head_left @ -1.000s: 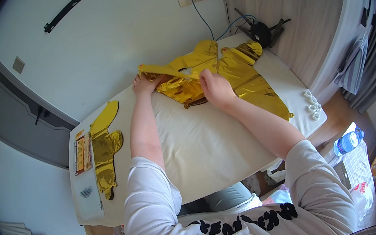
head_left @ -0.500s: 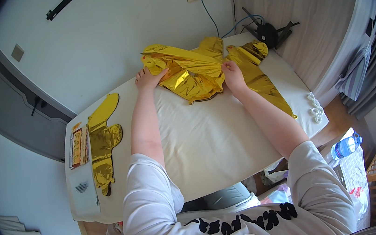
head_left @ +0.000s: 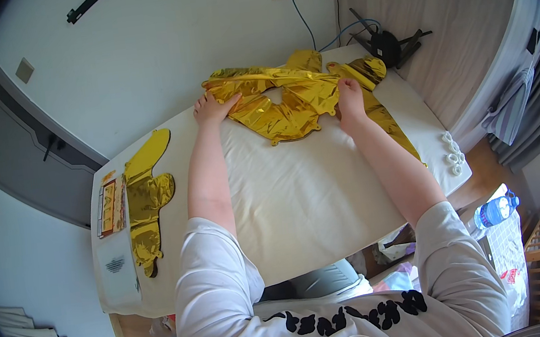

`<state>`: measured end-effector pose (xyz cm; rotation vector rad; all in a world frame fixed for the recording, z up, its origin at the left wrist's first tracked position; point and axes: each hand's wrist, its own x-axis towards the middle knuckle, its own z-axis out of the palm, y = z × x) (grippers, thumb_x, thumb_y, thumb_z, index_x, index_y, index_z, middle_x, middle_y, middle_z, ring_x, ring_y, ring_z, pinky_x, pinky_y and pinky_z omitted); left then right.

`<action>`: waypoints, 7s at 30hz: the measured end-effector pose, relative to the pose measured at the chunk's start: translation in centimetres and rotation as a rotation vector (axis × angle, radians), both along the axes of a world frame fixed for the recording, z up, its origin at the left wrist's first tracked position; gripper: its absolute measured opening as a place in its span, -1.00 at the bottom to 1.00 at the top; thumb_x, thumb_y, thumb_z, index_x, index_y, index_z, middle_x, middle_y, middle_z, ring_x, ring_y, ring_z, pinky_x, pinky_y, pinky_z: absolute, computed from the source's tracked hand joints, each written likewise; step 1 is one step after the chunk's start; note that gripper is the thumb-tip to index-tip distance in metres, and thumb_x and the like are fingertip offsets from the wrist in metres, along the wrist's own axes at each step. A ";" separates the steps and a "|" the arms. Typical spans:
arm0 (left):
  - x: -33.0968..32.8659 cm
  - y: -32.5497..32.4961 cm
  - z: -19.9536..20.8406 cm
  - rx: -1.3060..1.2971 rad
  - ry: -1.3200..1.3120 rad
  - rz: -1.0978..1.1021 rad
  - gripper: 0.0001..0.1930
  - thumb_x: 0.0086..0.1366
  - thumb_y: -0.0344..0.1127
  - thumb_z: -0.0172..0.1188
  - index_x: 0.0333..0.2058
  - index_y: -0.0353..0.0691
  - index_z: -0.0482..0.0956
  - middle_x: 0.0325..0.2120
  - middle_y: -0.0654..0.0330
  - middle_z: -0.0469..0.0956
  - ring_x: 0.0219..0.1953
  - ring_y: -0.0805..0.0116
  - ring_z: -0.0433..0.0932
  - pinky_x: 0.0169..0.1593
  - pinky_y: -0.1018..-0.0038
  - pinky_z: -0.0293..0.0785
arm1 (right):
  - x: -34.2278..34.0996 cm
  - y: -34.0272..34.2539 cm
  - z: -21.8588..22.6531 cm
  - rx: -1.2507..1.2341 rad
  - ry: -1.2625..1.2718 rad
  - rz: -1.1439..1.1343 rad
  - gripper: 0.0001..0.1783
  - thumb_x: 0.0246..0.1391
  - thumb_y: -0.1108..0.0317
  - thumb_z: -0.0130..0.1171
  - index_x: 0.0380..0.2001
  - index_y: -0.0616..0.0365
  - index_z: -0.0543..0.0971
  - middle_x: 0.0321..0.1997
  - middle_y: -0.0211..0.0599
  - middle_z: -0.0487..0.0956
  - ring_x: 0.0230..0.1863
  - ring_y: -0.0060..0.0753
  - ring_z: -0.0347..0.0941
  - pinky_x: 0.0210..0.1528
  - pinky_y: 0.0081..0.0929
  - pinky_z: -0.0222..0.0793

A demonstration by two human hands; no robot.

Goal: Carefully folding a yellow character-shaped foil balloon on a white table.

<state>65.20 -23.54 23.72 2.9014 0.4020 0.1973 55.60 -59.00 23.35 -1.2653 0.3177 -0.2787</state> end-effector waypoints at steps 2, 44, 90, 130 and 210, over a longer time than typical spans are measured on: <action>0.0 -0.3 0.1 -0.015 -0.005 -0.004 0.36 -0.09 0.79 0.10 0.50 -0.13 0.10 0.49 0.06 0.11 0.52 0.09 0.03 0.51 0.14 -0.01 | 0.2 -0.5 0.1 0.060 0.031 -0.076 -0.78 0.44 0.16 0.05 0.00 0.00 0.47 -0.37 -0.45 0.43 -0.55 -0.59 0.27 -0.56 -0.52 0.17; 1.1 0.3 -1.7 -0.201 -0.329 -0.174 -0.01 0.02 0.40 0.41 0.35 0.02 0.33 0.26 0.08 0.44 0.31 0.09 0.42 0.32 0.16 0.40 | 1.4 -10.8 4.7 0.370 -0.370 -0.641 -0.72 0.48 0.29 -0.05 0.12 0.15 0.25 0.18 -0.16 0.38 0.02 -0.28 0.48 0.12 -0.32 0.56; -54.8 1.4 10.1 -0.253 -0.466 -1.047 -0.46 -0.14 -0.37 0.54 -0.07 0.07 0.70 -0.11 0.39 0.71 -0.03 0.36 0.66 0.23 0.14 0.45 | -41.9 1.9 22.1 -1.239 -1.736 0.503 -0.81 0.01 0.30 0.34 -0.26 0.05 0.66 -0.32 -0.44 0.70 -0.45 -0.51 0.54 -0.37 -0.54 0.45; -41.3 8.6 0.9 0.107 -0.187 -0.697 -0.29 0.41 0.11 0.17 0.45 0.03 0.25 0.45 0.03 0.19 0.50 -0.01 0.10 0.50 0.03 0.03 | -8.2 13.3 1.4 -1.958 -0.112 0.350 -0.05 0.27 -0.48 -0.11 0.50 -0.08 0.22 0.64 -0.17 0.05 0.64 0.02 -0.10 0.59 0.11 -0.15; -48.9 16.5 -2.2 -0.220 -0.664 0.247 -0.69 0.24 -0.29 0.30 -0.04 -0.19 0.63 -0.05 0.01 0.60 -0.01 -0.02 0.58 0.08 0.22 0.51 | -20.8 45.9 2.4 -0.226 0.101 1.240 -0.54 0.35 0.13 0.18 0.15 0.19 0.43 -0.07 -0.15 0.58 -0.15 -0.23 0.62 -0.19 -0.36 0.64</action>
